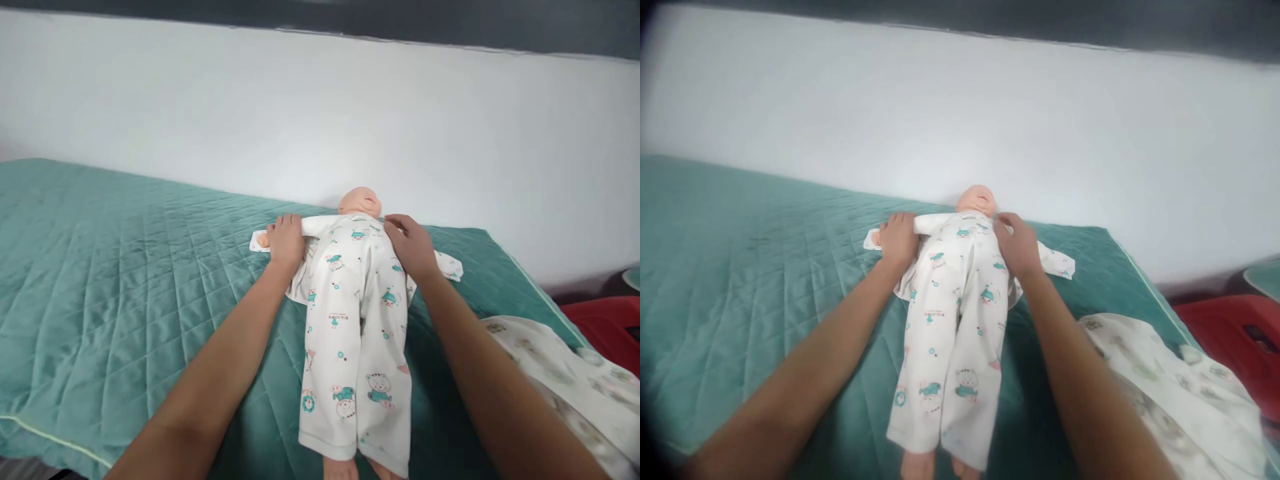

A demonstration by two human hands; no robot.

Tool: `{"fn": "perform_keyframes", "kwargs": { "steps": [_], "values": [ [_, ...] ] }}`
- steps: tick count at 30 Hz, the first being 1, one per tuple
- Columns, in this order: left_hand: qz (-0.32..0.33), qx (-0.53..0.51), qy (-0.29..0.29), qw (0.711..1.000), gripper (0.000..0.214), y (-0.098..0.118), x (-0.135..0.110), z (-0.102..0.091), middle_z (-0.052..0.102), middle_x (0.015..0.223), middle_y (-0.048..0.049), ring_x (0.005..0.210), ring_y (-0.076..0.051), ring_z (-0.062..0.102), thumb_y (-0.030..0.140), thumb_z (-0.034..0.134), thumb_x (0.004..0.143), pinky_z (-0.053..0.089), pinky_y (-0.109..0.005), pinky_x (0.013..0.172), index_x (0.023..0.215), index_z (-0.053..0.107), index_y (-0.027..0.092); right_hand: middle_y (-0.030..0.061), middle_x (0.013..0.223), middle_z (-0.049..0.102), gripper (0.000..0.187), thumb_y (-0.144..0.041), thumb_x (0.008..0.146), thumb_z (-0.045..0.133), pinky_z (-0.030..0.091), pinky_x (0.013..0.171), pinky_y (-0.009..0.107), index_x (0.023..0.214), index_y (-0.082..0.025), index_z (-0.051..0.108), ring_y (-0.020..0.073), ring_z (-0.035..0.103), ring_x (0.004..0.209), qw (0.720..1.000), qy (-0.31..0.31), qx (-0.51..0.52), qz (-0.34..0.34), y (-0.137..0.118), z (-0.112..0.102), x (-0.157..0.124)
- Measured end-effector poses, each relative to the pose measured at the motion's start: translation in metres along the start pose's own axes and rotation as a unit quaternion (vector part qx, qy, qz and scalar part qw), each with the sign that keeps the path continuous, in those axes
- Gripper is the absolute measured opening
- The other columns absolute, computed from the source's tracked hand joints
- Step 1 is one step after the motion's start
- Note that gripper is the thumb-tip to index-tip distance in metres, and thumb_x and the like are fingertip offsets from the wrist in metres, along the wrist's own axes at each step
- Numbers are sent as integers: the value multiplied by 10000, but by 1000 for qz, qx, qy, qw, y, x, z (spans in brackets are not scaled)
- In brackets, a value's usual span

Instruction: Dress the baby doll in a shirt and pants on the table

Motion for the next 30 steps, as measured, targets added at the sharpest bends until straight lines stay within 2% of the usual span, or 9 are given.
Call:
{"fn": "perform_keyframes", "kwargs": {
  "steps": [2,7,10,12,17,20,24,27,30],
  "values": [
    [-31,5,14,999,349,-6,0,1,661,1232,-149,1164,-325,568,149,335,969,417,-447,919,1184,605,202,146,1344,661,439,-345,929,475,411,1102,466,1298,-157,620,295,579,1257,998,44,-44,14,24,4,-14],
    [-50,0,22,999,333,-12,-2,1,661,1204,-142,1146,-345,563,180,345,969,421,-470,918,1183,599,200,159,1388,626,504,-184,872,426,304,1155,536,1347,-157,592,338,507,1328,988,15,-154,-28,37,20,-22],
    [-24,-10,20,999,317,-13,-9,-4,647,1229,-131,1169,-341,546,224,410,961,414,-477,982,1221,590,210,128,1346,660,531,-114,815,400,352,1130,474,1289,-171,630,299,552,1284,990,27,-134,-19,44,8,-18],
    [3,-40,21,999,344,-12,-16,-10,624,1296,-109,1219,-315,524,230,456,949,402,-455,1052,1272,575,224,119,1304,686,518,-124,801,404,409,1081,440,1253,-172,653,291,592,1227,992,60,-112,27,57,-4,-15],
    [26,-204,54,977,364,-1,-37,-43,650,1307,-48,1249,-197,552,137,430,916,425,-323,1119,1204,637,219,107,1214,729,446,-218,815,455,460,1007,451,1191,-204,694,318,633,1140,990,63,-85,97,76,-14,-11],
    [37,-269,29,962,356,31,-36,-65,722,1184,-39,1136,-175,634,162,372,946,482,-303,1052,1097,691,207,114,1197,734,407,-287,843,484,440,1027,476,1178,-215,706,332,630,1146,988,48,-84,116,73,-13,-12],
    [198,-229,-71,951,364,113,-20,-82,710,1266,-37,1202,-195,622,221,389,982,479,-321,1054,1137,718,217,137,1250,711,410,-355,881,492,403,1054,510,1200,-208,702,356,605,1194,985,34,-89,143,68,-15,-13],
    [271,-104,-177,940,323,166,-6,-70,725,1242,-87,1184,-260,642,309,488,969,507,-369,1002,1152,734,206,155,1283,690,423,-355,892,477,364,1080,540,1223,-198,688,369,587,1214,985,27,-93,146,67,-17,-13],
    [295,6,-253,921,288,201,7,-48,742,1173,-140,1057,-290,696,271,583,908,546,-374,884,1119,751,170,170,1292,679,422,-336,904,457,310,1109,593,1233,-192,678,384,565,1241,986,20,-100,134,67,-18,-15]
  ]
}}
Point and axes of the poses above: each hand's wrist, its own x-axis towards the middle knuckle, its own z-axis out of the palm, y = z × x, the point moved 6 cm from there along x, towards the middle knuckle
